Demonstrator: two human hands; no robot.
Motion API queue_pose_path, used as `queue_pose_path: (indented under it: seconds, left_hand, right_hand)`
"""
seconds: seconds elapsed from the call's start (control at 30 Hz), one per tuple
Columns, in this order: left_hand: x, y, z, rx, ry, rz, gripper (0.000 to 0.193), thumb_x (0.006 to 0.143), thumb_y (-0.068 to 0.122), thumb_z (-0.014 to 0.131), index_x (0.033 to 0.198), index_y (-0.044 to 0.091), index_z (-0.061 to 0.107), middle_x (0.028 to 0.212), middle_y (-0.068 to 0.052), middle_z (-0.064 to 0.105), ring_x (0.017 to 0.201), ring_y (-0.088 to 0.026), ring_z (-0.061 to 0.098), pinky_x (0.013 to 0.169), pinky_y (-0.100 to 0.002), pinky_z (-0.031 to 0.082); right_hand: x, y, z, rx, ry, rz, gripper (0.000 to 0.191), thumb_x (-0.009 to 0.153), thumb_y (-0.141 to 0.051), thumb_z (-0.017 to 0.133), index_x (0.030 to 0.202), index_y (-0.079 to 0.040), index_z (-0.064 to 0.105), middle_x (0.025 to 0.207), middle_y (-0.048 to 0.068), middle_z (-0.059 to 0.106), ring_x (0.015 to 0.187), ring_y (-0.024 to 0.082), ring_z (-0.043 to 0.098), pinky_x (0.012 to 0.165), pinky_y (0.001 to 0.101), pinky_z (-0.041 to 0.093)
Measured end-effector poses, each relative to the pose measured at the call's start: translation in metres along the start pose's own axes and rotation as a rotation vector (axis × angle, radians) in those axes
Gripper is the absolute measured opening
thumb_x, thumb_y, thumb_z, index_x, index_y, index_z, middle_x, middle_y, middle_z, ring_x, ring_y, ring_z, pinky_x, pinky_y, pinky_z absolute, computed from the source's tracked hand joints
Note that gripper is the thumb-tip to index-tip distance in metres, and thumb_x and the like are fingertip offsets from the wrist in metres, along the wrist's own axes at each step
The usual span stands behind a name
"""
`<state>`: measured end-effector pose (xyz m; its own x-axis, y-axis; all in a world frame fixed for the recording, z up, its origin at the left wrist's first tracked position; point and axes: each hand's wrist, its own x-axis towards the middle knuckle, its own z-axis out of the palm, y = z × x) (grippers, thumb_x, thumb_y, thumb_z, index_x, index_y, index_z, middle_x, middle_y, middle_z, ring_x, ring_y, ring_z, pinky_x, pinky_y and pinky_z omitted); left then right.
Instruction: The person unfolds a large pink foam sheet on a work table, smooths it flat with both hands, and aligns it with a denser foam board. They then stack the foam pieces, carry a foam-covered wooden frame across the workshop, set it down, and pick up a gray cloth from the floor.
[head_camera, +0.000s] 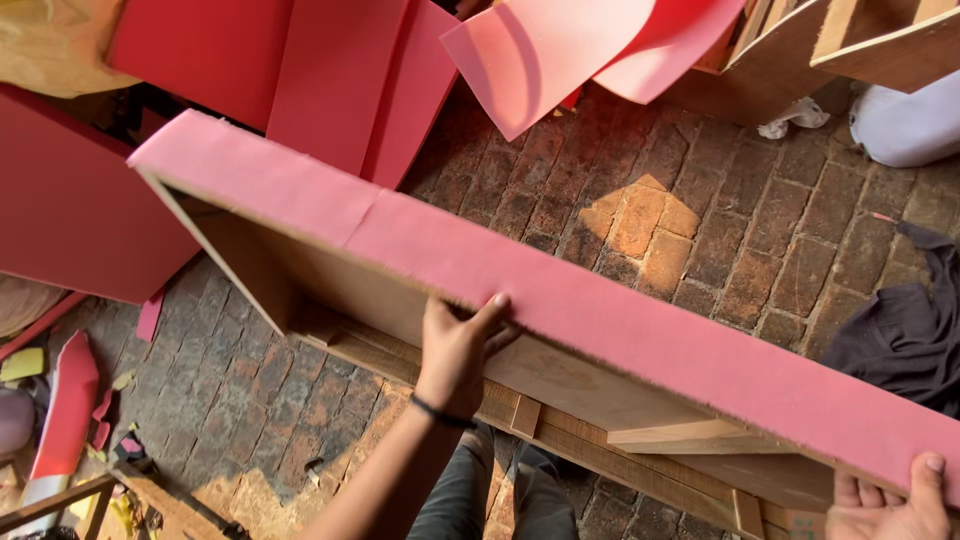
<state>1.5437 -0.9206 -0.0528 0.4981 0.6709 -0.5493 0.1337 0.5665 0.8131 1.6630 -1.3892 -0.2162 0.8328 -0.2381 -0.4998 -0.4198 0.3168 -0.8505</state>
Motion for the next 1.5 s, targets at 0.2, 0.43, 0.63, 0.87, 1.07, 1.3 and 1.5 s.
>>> queue_pose_path:
  seconds: [0.2,0.43,0.63,0.87,1.07,1.3,1.5]
  left_hand:
    - [0.094,-0.042,-0.024,-0.042,-0.035,-0.017,0.03,0.09,0.008,0.075,0.111,0.0,0.055,0.096,-0.008,0.069,0.078,-0.019,0.068,0.069,-0.036,0.062]
    - [0.157,-0.035,-0.081,-0.005,-0.053,-0.013,0.033,0.091,0.011,0.073,0.112,0.001,0.051,0.099,-0.011,0.069,0.083,-0.022,0.072,0.073,-0.038,0.065]
    - [0.149,-0.026,-0.08,-0.107,-0.145,0.027,0.041,0.09,0.009,0.073,0.118,0.001,0.045,0.107,-0.014,0.066,0.091,-0.025,0.073,0.08,-0.04,0.067]
    - [0.152,-0.052,-0.08,-0.12,-0.119,-0.119,0.039,0.091,-0.004,0.06,0.126,-0.003,0.045,0.114,-0.019,0.065,0.094,-0.028,0.073,0.081,-0.041,0.064]
    - [0.209,-0.121,-0.089,-0.101,-0.029,-0.245,0.036,0.091,-0.009,0.055,0.124,0.003,0.047,0.11,-0.015,0.063,0.089,-0.027,0.069,0.078,-0.043,0.062]
    - [0.261,-0.122,-0.092,-0.032,0.033,-0.309,0.02,0.097,-0.003,0.055,0.116,-0.005,0.06,0.101,-0.015,0.069,0.088,-0.028,0.069,0.077,-0.043,0.063]
    - [0.242,-0.119,-0.086,0.03,0.061,-0.319,0.021,0.098,-0.001,0.054,0.118,0.0,0.061,0.105,-0.013,0.069,0.089,-0.027,0.069,0.079,-0.045,0.062]
  right_hand:
    - [-0.015,0.027,0.049,0.149,-0.022,0.015,0.044,0.11,-0.042,0.069,0.142,-0.013,0.059,0.144,0.004,0.062,0.135,0.02,0.063,0.115,0.0459,0.046]
    - [-0.086,0.054,0.108,0.176,-0.068,-0.054,0.044,0.109,-0.043,0.069,0.137,-0.01,0.061,0.134,0.005,0.069,0.128,0.02,0.064,0.116,0.0427,0.051]
    - [-0.067,0.04,0.119,0.217,-0.155,-0.176,0.047,0.107,-0.042,0.067,0.138,-0.008,0.06,0.138,0.008,0.067,0.134,0.021,0.064,0.123,0.0407,0.053]
    - [-0.035,0.07,0.111,0.323,-0.094,0.013,0.05,0.109,-0.04,0.071,0.141,-0.003,0.058,0.145,0.01,0.063,0.14,0.025,0.065,0.121,0.045,0.05]
    - [0.002,0.139,0.106,0.463,-0.024,0.267,0.044,0.103,-0.036,0.06,0.139,-0.011,0.061,0.144,0.007,0.067,0.133,0.026,0.065,0.111,0.0489,0.047]
    - [0.031,0.153,0.132,0.356,-0.072,0.355,0.038,0.106,-0.037,0.06,0.137,-0.015,0.059,0.144,0.004,0.064,0.134,0.027,0.06,0.113,0.0534,0.049]
    - [0.052,0.116,0.14,0.2,-0.05,0.358,0.036,0.103,-0.038,0.06,0.134,-0.019,0.059,0.142,0.003,0.064,0.134,0.026,0.061,0.111,0.0525,0.05]
